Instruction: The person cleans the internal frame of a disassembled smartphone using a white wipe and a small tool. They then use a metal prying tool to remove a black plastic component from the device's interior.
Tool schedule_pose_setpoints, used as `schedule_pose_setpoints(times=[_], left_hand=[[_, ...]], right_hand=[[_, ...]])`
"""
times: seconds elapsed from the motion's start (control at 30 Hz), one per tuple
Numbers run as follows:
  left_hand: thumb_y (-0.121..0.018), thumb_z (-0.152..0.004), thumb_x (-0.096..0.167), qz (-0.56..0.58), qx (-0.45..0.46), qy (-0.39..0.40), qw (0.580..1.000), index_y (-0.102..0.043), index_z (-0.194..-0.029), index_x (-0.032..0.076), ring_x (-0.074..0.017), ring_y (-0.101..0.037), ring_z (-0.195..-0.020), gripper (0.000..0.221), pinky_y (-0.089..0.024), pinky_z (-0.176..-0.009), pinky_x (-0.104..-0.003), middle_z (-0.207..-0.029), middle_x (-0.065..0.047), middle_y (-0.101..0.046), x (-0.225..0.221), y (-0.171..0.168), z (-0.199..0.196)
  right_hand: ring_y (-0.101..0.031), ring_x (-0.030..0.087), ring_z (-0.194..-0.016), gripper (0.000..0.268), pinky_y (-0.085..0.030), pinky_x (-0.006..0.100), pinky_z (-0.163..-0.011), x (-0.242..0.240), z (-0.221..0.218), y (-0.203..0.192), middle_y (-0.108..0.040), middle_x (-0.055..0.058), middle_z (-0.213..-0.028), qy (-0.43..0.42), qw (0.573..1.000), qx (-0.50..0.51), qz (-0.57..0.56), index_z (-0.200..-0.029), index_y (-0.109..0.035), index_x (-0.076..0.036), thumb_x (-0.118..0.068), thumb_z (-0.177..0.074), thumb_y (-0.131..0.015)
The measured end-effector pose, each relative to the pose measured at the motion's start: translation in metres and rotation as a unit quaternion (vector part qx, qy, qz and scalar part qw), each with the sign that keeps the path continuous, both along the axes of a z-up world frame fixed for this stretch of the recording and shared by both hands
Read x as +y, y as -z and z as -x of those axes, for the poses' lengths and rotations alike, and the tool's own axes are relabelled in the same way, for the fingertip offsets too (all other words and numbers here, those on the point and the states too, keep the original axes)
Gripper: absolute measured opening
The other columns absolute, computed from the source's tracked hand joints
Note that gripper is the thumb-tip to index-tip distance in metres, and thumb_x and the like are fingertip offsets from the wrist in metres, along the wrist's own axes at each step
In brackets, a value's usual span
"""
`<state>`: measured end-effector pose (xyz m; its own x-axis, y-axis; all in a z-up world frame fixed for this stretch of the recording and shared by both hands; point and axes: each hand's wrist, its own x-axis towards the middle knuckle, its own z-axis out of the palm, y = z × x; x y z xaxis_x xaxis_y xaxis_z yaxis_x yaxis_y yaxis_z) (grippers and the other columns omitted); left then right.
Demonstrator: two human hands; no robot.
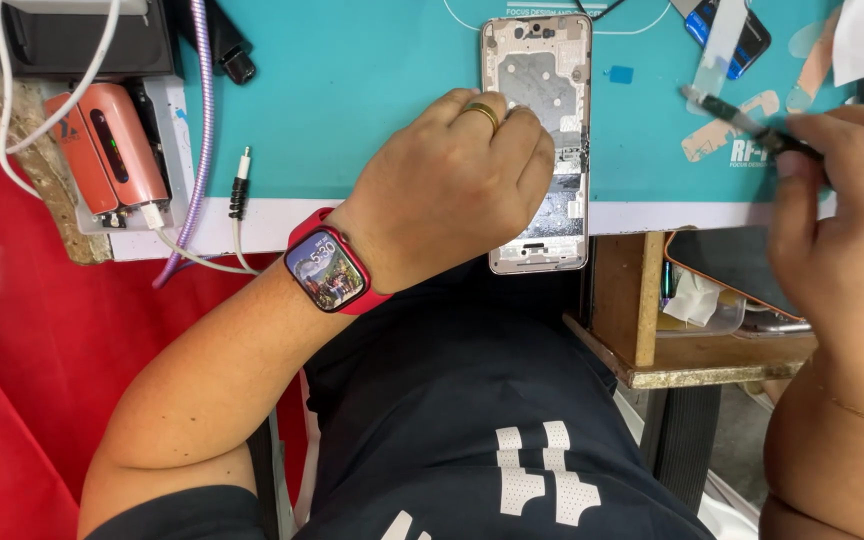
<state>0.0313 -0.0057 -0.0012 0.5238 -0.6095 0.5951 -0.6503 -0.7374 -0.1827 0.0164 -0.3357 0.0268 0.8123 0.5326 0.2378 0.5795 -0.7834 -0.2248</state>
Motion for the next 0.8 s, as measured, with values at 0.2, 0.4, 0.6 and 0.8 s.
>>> schedule_pose_setpoints(times=[0.2, 0.4, 0.6, 0.8], left_hand=[[-0.063, -0.099, 0.004, 0.002, -0.002, -0.003, 1.0, -0.067, -0.085, 0.012, -0.018, -0.056, -0.071, 0.017, -0.059, -0.075, -0.03, -0.08, -0.002, -0.057, -0.001, -0.003, 0.001], [-0.061, -0.096, 0.004, 0.013, 0.007, -0.007, 1.0, -0.066, -0.083, 0.013, -0.0198, -0.058, -0.07, 0.016, -0.059, -0.077, -0.033, -0.078, -0.002, -0.056, -0.002, 0.0, 0.002], [-0.06, -0.097, 0.001, 0.055, 0.025, -0.008, 0.998, -0.064, -0.083, 0.012, -0.0206, -0.058, -0.071, 0.017, -0.057, -0.071, -0.033, -0.076, -0.002, -0.057, 0.003, -0.001, 0.003], [-0.07, -0.1, 0.008, 0.218, 0.236, 0.064, 0.945, -0.063, -0.114, -0.005, -0.0369, -0.063, -0.109, 0.02, -0.057, -0.093, -0.044, -0.116, -0.018, -0.062, 0.018, -0.009, 0.015]], right_hand=[[-0.071, 0.043, -0.114, 0.025, -0.056, 0.05, -0.103, 0.076, -0.021, -0.005, -0.075, 0.024, -0.124, -0.108, 0.991, -0.02, -0.073, -0.133, -0.068, 0.013, 0.005, -0.115, -0.083], [-0.067, 0.038, -0.103, 0.037, -0.058, 0.047, -0.088, 0.113, -0.039, -0.002, -0.074, 0.019, -0.117, -0.194, 0.978, -0.01, -0.079, -0.137, -0.057, 0.013, 0.011, -0.107, -0.077], [-0.07, 0.036, -0.093, 0.037, -0.061, 0.044, -0.075, 0.111, -0.042, 0.003, -0.069, 0.021, -0.103, -0.267, 0.951, -0.156, 0.002, -0.146, -0.052, 0.014, 0.012, -0.113, -0.067], [-0.071, 0.036, -0.093, 0.041, -0.063, 0.044, -0.076, 0.109, -0.05, 0.003, -0.071, 0.021, -0.106, -0.312, 0.929, -0.193, 0.049, -0.149, -0.043, 0.014, 0.012, -0.112, -0.062]])
